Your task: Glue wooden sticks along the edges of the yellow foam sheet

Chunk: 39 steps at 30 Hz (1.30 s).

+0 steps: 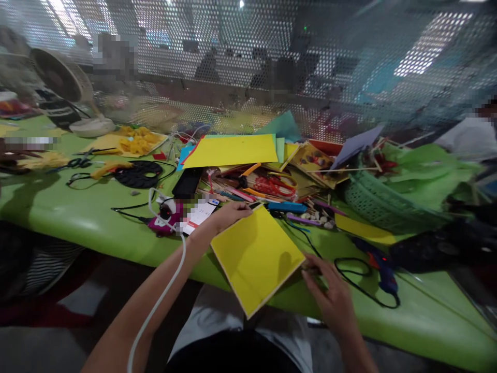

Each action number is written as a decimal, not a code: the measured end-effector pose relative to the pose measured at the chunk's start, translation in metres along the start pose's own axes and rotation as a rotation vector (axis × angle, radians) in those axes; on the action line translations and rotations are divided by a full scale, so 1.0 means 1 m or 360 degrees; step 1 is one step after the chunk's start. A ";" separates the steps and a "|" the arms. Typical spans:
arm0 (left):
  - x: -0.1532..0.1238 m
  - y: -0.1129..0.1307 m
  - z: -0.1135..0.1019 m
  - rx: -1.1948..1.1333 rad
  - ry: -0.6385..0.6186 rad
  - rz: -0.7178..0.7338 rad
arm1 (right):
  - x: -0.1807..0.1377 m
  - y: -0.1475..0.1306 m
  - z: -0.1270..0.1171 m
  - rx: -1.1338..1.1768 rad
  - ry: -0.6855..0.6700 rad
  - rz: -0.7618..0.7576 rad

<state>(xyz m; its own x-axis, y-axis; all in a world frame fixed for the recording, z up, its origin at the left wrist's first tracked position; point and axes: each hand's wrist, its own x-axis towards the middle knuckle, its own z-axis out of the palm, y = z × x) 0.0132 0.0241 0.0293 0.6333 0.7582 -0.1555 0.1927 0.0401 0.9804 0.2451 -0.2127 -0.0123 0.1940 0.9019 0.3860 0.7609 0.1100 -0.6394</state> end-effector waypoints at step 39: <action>0.001 -0.006 0.020 -0.0801 0.0377 -0.0110 | 0.095 0.005 0.000 0.1420 0.0098 0.1092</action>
<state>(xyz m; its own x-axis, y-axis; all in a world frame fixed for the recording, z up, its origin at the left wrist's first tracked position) 0.0276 0.0119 0.0206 0.4350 0.8659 -0.2469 -0.1905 0.3565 0.9147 0.2676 -0.1268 0.0212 0.4502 0.8669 -0.2139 -0.2284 -0.1197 -0.9662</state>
